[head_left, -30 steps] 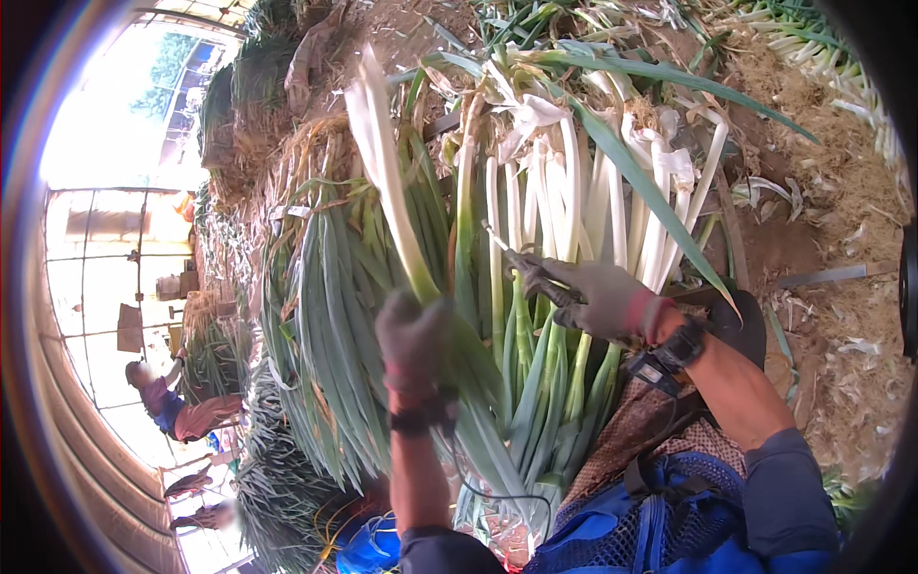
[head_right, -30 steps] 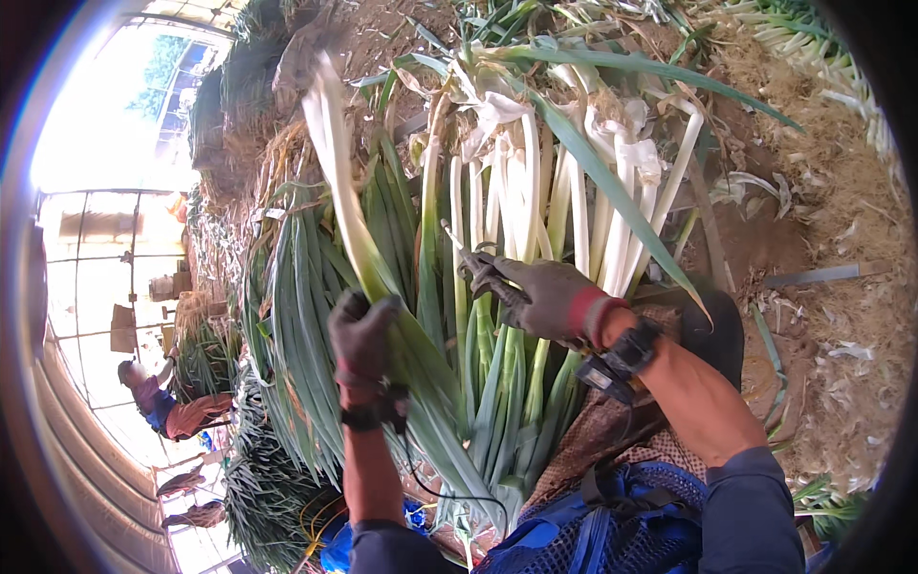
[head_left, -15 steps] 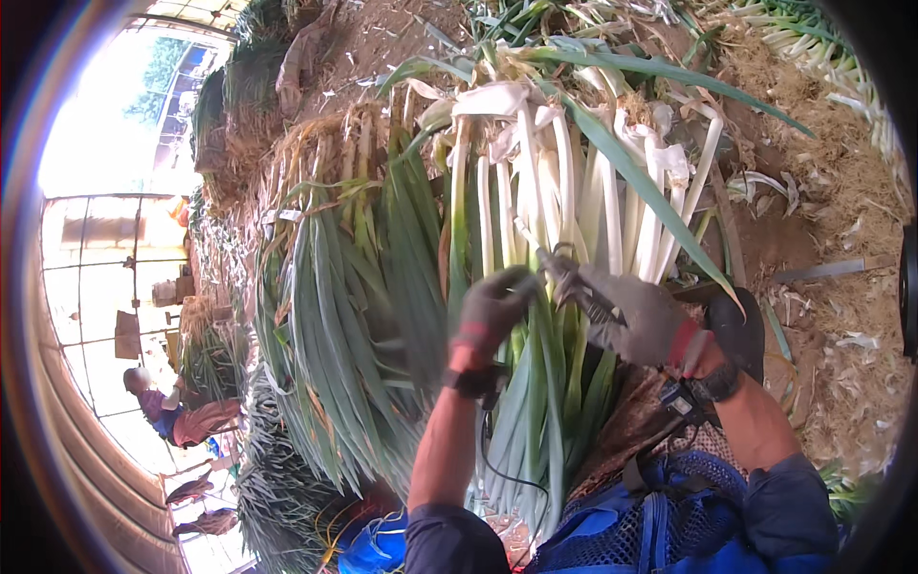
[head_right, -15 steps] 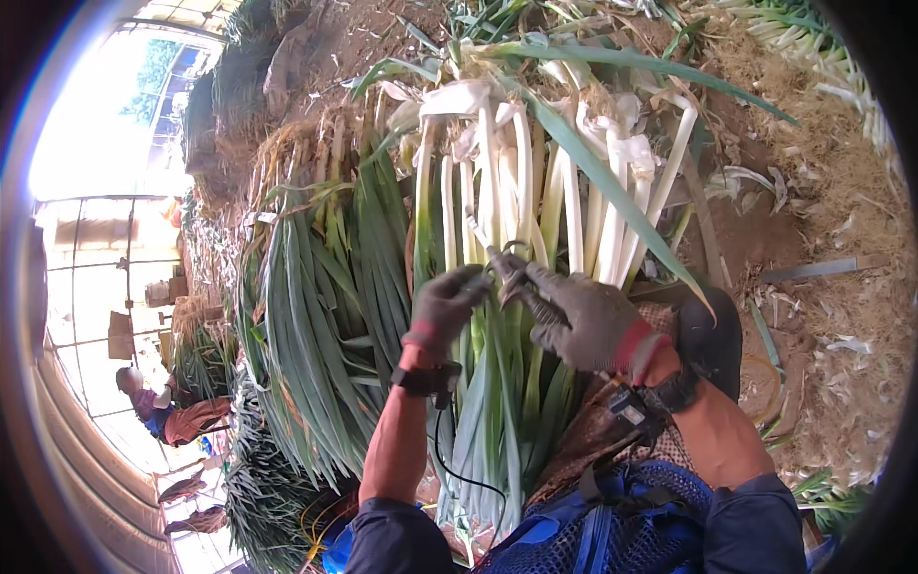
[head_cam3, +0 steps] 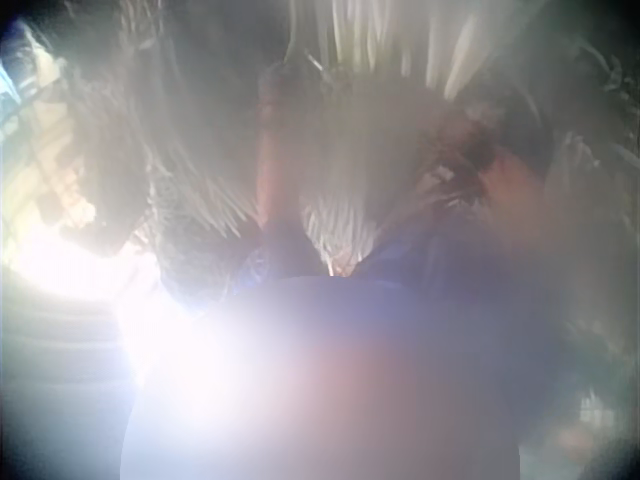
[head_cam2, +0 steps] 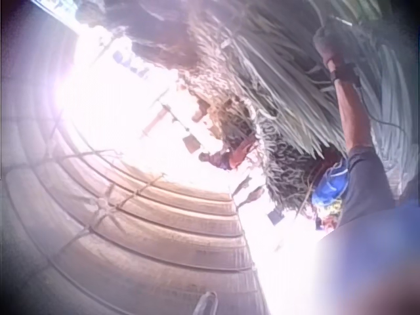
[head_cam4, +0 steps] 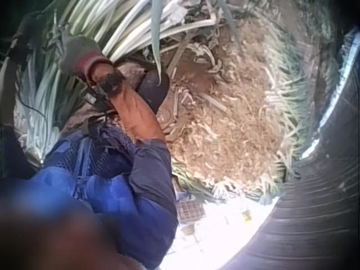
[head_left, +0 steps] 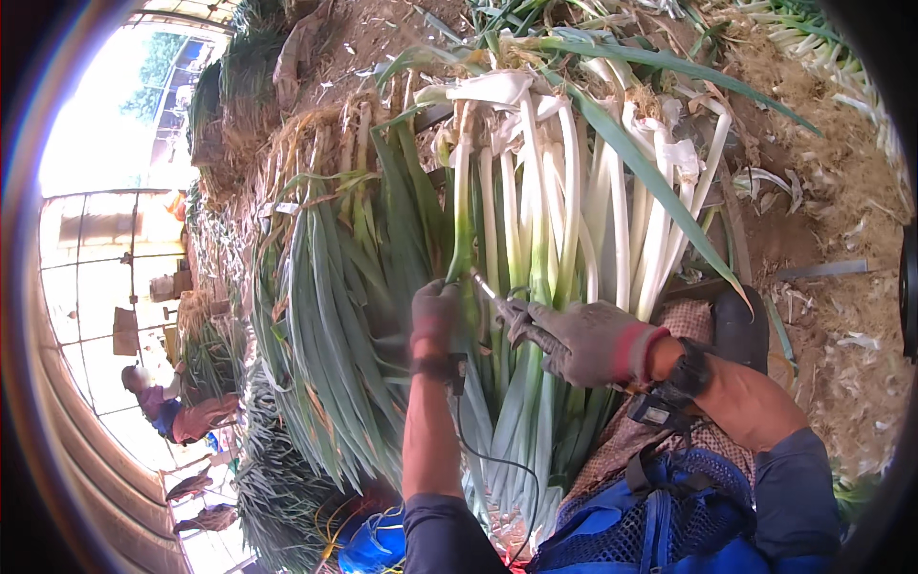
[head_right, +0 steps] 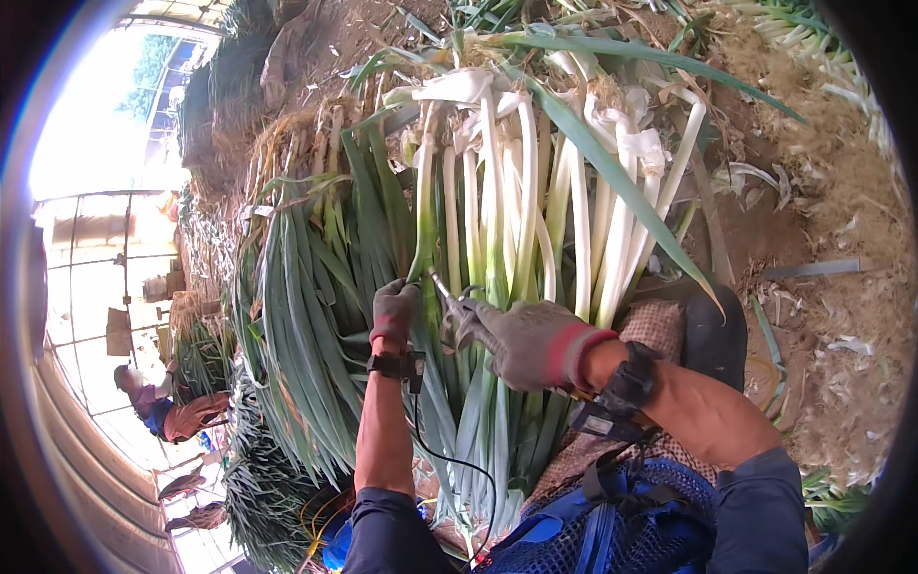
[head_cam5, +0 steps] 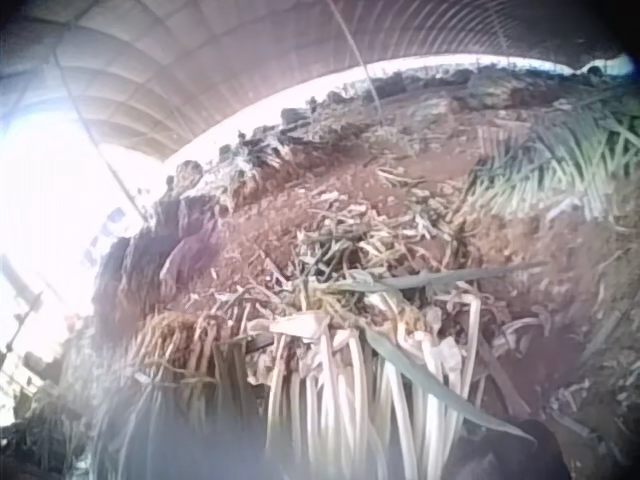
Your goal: The person trims the roots and lower stalks of green onions using shears. They repeatedly pick up bunches, cut the ends, and place the trimmed onions into a pile.
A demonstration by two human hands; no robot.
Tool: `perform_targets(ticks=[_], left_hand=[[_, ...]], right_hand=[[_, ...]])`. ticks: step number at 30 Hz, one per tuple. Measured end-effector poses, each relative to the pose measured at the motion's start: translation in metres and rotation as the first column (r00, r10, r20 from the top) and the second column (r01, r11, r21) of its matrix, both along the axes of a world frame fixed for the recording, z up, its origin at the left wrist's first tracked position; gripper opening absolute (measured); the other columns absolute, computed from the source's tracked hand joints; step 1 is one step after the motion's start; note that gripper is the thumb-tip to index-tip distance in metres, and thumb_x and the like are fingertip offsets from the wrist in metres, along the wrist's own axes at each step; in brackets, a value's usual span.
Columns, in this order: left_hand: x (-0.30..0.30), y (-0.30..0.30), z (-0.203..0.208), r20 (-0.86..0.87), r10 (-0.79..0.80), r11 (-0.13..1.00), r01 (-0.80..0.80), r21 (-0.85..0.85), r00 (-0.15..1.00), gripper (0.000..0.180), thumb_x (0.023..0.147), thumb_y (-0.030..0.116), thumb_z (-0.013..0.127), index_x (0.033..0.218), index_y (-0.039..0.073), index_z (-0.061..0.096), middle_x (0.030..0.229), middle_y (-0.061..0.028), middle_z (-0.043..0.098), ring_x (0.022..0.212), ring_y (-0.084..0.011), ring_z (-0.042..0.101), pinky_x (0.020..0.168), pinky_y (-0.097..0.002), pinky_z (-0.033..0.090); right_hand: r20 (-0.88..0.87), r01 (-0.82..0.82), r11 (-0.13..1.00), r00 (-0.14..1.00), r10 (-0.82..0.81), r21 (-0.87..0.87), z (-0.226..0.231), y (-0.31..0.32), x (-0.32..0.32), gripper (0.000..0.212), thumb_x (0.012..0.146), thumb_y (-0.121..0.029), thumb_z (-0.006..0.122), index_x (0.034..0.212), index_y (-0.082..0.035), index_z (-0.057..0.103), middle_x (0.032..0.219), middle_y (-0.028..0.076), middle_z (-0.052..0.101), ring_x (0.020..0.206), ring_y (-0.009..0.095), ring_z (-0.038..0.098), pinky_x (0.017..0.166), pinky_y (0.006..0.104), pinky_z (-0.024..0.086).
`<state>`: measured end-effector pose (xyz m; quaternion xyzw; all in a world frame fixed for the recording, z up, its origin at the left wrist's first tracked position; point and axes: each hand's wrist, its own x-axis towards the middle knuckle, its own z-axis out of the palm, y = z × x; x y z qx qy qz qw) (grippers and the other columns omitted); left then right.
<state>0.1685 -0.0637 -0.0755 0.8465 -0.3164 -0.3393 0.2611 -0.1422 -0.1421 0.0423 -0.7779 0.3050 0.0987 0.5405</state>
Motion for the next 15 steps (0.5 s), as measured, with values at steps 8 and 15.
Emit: perform_targets(ticks=[8,15], left_hand=[[0.009,0.006,-0.025,-0.06,0.172,0.984,-0.174,-0.028,0.983,0.037,0.1,0.03,0.067,0.107,-0.005,0.077,0.085,-0.0027,0.069,0.077,-0.0128,0.058,0.07,-0.0328,0.047],[0.006,-0.002,-0.021,-0.07,0.226,0.974,-0.224,0.029,0.972,0.044,0.1,0.035,0.067,0.113,-0.007,0.077,0.088,-0.007,0.07,0.081,-0.0168,0.056,0.076,-0.0358,0.048]], right_hand=[[-0.028,-0.037,0.999,0.999,0.036,-0.032,-0.007,-0.004,0.038,0.077,0.095,-0.027,0.062,0.161,0.0,0.034,0.103,0.028,0.074,0.095,0.045,0.073,0.09,0.0515,0.057],[-0.078,-0.067,0.996,0.995,0.062,-0.061,-0.012,-0.011,0.055,0.061,0.096,-0.027,0.063,0.148,-0.001,0.045,0.102,0.029,0.074,0.095,0.045,0.073,0.089,0.053,0.056]])
